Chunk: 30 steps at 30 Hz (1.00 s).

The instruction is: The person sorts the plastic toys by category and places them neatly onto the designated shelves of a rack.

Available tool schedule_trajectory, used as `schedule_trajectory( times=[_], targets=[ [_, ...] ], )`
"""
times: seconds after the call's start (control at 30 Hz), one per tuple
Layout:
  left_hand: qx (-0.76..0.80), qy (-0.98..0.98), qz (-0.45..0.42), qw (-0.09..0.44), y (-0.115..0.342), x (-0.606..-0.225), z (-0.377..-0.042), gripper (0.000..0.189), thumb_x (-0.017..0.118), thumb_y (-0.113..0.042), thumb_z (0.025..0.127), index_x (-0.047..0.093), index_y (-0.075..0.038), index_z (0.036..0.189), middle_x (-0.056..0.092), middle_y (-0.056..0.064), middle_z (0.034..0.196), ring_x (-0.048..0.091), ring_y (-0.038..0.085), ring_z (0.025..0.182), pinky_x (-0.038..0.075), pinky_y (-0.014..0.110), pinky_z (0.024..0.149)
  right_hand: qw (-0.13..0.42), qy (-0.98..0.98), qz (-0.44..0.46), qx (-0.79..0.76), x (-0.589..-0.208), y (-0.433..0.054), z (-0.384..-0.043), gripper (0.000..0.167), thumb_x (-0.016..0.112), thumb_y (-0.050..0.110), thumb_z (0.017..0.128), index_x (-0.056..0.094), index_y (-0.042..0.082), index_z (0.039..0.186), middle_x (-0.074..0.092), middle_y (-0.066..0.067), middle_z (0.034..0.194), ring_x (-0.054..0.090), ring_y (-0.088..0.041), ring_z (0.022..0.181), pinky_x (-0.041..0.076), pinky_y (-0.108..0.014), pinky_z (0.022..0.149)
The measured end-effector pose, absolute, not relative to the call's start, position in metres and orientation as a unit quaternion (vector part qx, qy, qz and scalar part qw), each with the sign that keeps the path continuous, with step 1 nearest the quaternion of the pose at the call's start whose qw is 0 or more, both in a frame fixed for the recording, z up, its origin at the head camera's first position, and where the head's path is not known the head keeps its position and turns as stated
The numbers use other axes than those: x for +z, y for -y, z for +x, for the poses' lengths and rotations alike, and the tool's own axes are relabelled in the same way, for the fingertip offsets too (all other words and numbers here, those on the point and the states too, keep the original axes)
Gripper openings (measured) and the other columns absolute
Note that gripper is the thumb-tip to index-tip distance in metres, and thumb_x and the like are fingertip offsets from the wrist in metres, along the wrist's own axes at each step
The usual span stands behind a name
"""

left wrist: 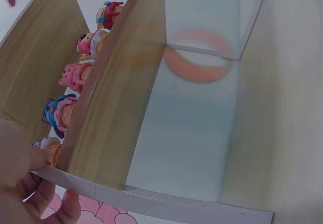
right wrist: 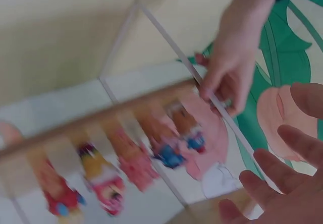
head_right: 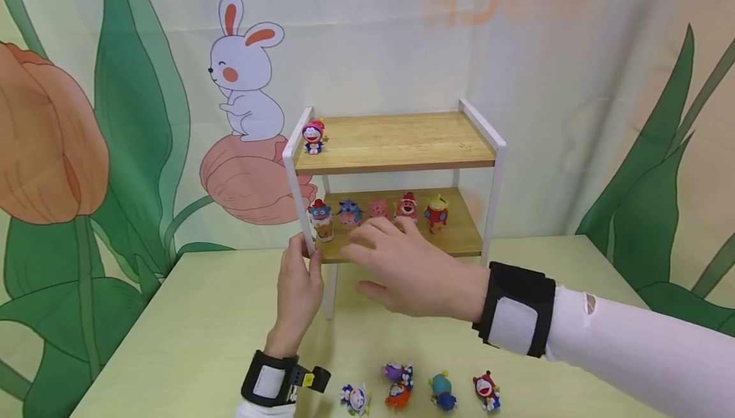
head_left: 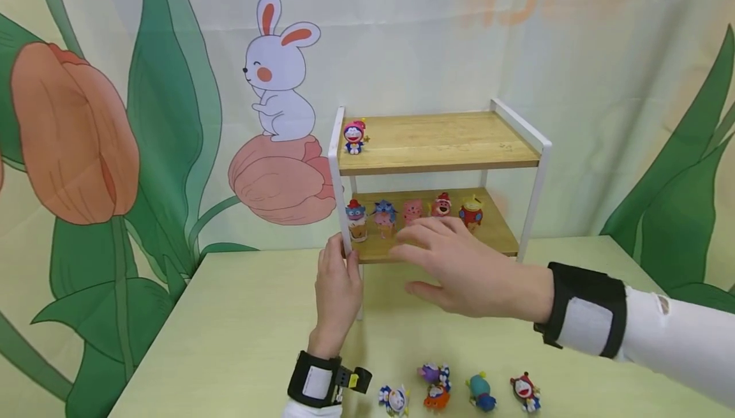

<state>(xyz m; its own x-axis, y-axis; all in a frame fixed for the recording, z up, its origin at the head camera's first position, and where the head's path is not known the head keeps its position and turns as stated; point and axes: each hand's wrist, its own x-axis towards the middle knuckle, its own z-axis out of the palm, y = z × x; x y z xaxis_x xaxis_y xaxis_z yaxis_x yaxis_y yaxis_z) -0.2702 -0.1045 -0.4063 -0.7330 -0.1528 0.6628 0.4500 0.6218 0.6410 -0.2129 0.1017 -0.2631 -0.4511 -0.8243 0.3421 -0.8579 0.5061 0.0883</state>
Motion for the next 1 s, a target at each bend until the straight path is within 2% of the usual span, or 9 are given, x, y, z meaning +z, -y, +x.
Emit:
schedule_trajectory(
  times=[0.23,0.57,1.0],
  targets=[
    [-0.425,0.830,-0.088,0.350,0.105,-0.404,-0.269,0.030,0.055,-0.004,0.099,0.048,0.001,0.128,0.058,0.016,0.106,0.056,0.027,0.096,0.052,0.041,0.069,0.115,0.870,0.479,0.034,-0.305,-0.122,-0.205,0.042,0.073,0.034,0.089,0.062,0.014,0.124,0.059,-0.004,0.125,0.051,-0.026,0.118,0.040,-0.052,0.094],
    [-0.424,0.832,-0.084,0.348,0.104,-0.406,-0.269,0.030,0.055,-0.005,0.099,0.048,-0.001,0.128,0.058,0.015,0.109,0.056,0.026,0.099,0.053,0.041,0.072,0.034,0.885,0.458,0.074,-0.364,-0.146,-0.200,0.032,0.071,0.030,0.091,0.063,0.018,0.119,0.059,0.003,0.120,0.052,-0.020,0.113,0.039,-0.052,0.092],
    [-0.424,0.833,-0.082,0.346,0.104,-0.406,-0.269,0.031,0.055,-0.005,0.099,0.048,0.000,0.128,0.058,0.015,0.107,0.056,0.026,0.098,0.051,0.041,0.070,0.021,0.879,0.465,0.102,-0.420,-0.143,-0.215,0.026,0.070,0.027,0.091,0.068,0.015,0.115,0.063,0.003,0.111,0.057,-0.014,0.104,0.044,-0.045,0.086]
  ],
)
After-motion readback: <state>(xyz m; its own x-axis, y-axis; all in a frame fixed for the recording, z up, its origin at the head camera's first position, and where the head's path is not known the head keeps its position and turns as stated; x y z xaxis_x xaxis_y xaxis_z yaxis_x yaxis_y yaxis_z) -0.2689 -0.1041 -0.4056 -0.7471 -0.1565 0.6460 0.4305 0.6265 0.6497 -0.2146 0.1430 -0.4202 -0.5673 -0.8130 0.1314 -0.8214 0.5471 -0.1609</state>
